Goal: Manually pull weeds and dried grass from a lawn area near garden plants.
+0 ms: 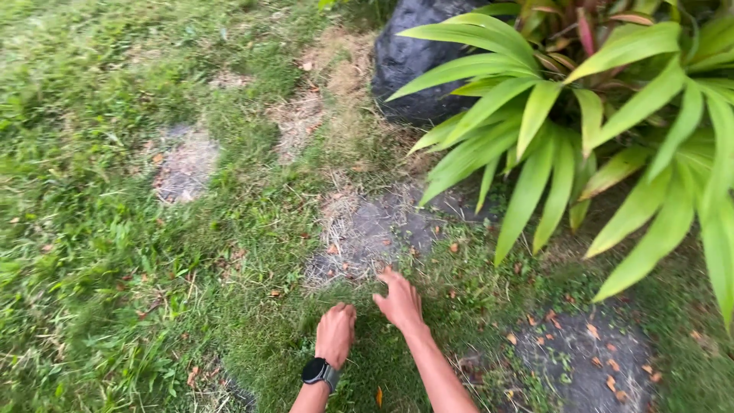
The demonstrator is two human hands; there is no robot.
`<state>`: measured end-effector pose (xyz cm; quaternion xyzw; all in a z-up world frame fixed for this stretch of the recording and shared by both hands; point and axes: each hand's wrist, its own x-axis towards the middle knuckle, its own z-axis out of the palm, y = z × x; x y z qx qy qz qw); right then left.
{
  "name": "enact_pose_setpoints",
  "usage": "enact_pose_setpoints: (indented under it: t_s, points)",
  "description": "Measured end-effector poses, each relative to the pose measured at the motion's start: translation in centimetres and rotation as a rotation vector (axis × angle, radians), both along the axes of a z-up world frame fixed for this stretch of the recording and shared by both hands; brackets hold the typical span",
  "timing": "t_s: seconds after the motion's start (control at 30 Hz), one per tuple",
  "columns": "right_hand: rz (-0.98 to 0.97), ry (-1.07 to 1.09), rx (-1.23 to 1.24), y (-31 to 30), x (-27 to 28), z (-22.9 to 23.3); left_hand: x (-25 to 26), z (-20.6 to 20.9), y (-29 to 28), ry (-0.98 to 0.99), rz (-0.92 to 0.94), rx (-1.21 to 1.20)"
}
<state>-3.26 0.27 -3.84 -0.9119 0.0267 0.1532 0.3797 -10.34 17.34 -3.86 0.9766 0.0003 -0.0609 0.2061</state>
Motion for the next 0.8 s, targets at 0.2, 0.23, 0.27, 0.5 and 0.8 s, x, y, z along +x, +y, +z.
enact_pose_setpoints:
  t_s: [0.2, 0.23, 0.27, 0.5, 0.8]
  points:
    - [-0.016, -0.077, -0.04, 0.1, -2.9, -3.8, 4.0, 1.9, -2.0, -0.108, 0.097, -0.209]
    - [-0.023, -0.089, -0.033, -0.2, -2.4, -5.2, 5.9, 2.0, -2.7, -0.12, 0.088, -0.203]
    - [-0.055, -0.099, 0.047, -0.6, -1.9, -6.5, 7.8, 2.2, -3.5, -0.133, 0.057, -0.194]
    - [-0.244, -0.021, 0.252, -3.3, -0.6, -4.7, 12.3, -1.5, -5.5, -0.063, -0.411, -0.122]
    - [-0.292, -0.129, 0.106, -3.1, 1.4, -0.3, 10.4, -7.7, -4.0, 0.073, -0.343, 0.042]
